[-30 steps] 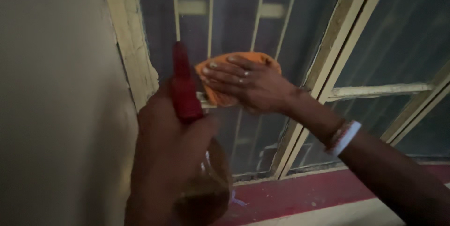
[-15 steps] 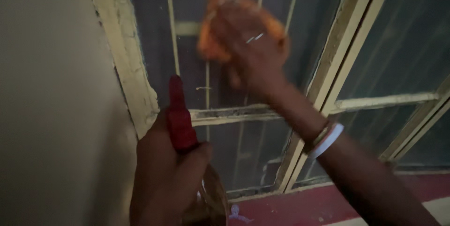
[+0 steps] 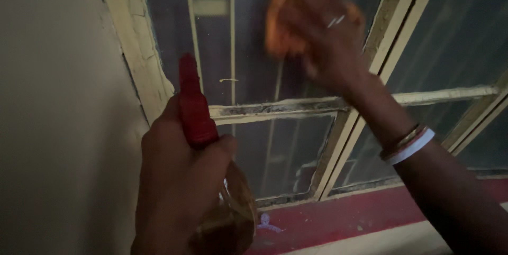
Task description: The person cleans a window with a cloth after applying a liquid from a spray bottle.
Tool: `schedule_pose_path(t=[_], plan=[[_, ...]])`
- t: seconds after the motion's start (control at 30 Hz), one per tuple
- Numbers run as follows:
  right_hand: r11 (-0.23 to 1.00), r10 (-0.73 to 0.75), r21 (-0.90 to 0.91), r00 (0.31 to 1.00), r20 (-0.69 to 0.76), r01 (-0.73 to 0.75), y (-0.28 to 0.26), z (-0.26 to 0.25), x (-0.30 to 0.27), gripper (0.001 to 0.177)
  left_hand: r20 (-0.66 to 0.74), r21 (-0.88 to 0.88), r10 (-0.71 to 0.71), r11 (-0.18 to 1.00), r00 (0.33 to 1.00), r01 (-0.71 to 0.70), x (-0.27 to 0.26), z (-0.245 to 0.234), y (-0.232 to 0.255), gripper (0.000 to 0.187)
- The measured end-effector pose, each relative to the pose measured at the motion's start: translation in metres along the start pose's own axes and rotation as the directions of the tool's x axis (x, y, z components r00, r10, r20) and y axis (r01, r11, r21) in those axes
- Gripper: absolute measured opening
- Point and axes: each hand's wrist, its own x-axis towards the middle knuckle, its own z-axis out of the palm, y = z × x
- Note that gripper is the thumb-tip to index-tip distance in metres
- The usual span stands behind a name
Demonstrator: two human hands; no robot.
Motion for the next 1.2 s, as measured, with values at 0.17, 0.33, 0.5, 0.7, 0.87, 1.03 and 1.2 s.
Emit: schedule_pose_path(t=[0.17,0.33,0.5,0.7,0.87,1.03,1.2], plan=[[0.841,0.282,0.462,0.957,0.07,-0.282,-0.019,0.012,0.031,0.05,-0.014,0.041,0.022,0.999,1.0,-0.022,0.0,0.001,-0.002,0.029],[0.95,-0.048,0.298,0.985,-0.163,0.095,-0.086,0.03,0.052,0.069,-0.031,0.101,0.167,0.981,0.985,-0.163,0.005,0.001,-0.011,0.033],[0.938,-0.307,0.159,0.951,-0.034,0.309,-0.109,0.033,0.014,0.073,0.014,0.038,0.09,0.995,0.996,-0.09,0.005,0.002,-0.011,0.043],[0.939,-0.251,0.248,0.968,0.016,0.239,-0.054,0.03,-0.013,0.066,0.015,0.039,0.033,0.999,0.999,-0.034,0.006,0.002,-0.01,0.038],[0.999,-0.032,0.018,0.965,-0.26,0.038,0.002,0.021,-0.015,0.073,0.011,0.081,0.041,0.996,0.999,-0.042,0.008,0.004,-0.011,0.035],[0.963,0.147,0.256,0.965,-0.218,-0.089,-0.034,0.038,-0.008,0.07,0.038,0.077,0.009,0.997,0.999,-0.012,0.011,0.015,-0.013,0.034],[0.934,-0.215,0.304,0.975,0.063,0.187,-0.082,0.036,-0.006,0.081,0.1,0.003,0.108,0.994,0.989,-0.109,0.008,0.015,-0.025,0.036]])
